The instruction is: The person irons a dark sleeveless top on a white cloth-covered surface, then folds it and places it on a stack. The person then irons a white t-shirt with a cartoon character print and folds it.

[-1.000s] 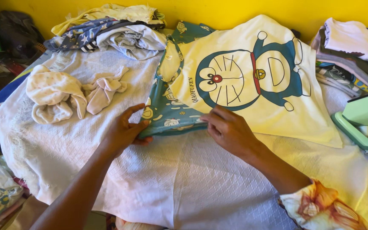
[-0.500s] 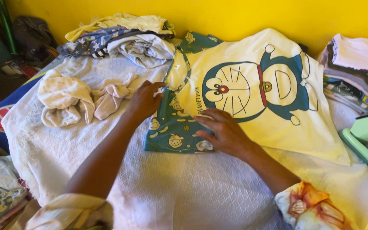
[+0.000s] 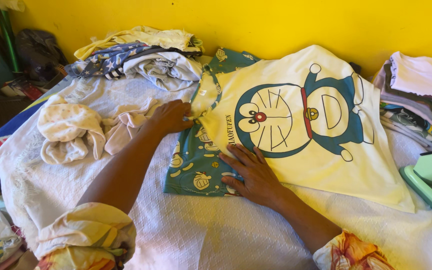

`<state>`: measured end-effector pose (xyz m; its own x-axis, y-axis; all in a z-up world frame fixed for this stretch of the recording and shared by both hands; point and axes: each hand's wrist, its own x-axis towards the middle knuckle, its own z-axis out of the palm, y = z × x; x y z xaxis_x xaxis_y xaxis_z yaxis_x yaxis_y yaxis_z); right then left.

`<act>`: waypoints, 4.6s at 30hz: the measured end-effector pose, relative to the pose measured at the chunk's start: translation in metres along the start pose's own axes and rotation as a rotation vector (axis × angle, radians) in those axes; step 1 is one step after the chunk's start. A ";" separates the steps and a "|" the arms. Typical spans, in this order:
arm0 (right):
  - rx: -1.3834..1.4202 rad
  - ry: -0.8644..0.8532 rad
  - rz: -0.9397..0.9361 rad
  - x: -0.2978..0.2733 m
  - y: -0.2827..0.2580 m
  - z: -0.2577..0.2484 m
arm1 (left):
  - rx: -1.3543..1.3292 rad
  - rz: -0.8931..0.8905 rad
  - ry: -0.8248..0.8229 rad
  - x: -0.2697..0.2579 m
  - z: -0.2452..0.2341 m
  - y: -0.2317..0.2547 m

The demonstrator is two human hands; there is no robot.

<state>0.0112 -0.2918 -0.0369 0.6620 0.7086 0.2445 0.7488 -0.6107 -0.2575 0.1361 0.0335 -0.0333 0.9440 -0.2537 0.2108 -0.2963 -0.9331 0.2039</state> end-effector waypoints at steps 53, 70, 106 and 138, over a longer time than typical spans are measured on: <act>-0.145 -0.050 0.508 -0.063 0.102 -0.046 | 0.039 -0.164 0.415 -0.016 0.010 0.064; 0.247 1.142 0.733 -0.281 0.151 -0.091 | -0.101 0.126 0.017 -0.026 0.057 0.186; -0.188 -0.003 0.553 -0.070 0.161 -0.170 | -0.110 0.119 0.121 -0.036 0.070 0.197; -0.221 -0.068 0.342 0.104 0.045 -0.109 | -0.146 -0.588 0.336 -0.075 0.021 0.046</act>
<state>0.1173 -0.2838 0.0788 0.8760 0.4684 0.1154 0.4796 -0.8713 -0.1043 0.0546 0.0039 -0.0598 0.8647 0.3987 0.3055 0.2126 -0.8416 0.4966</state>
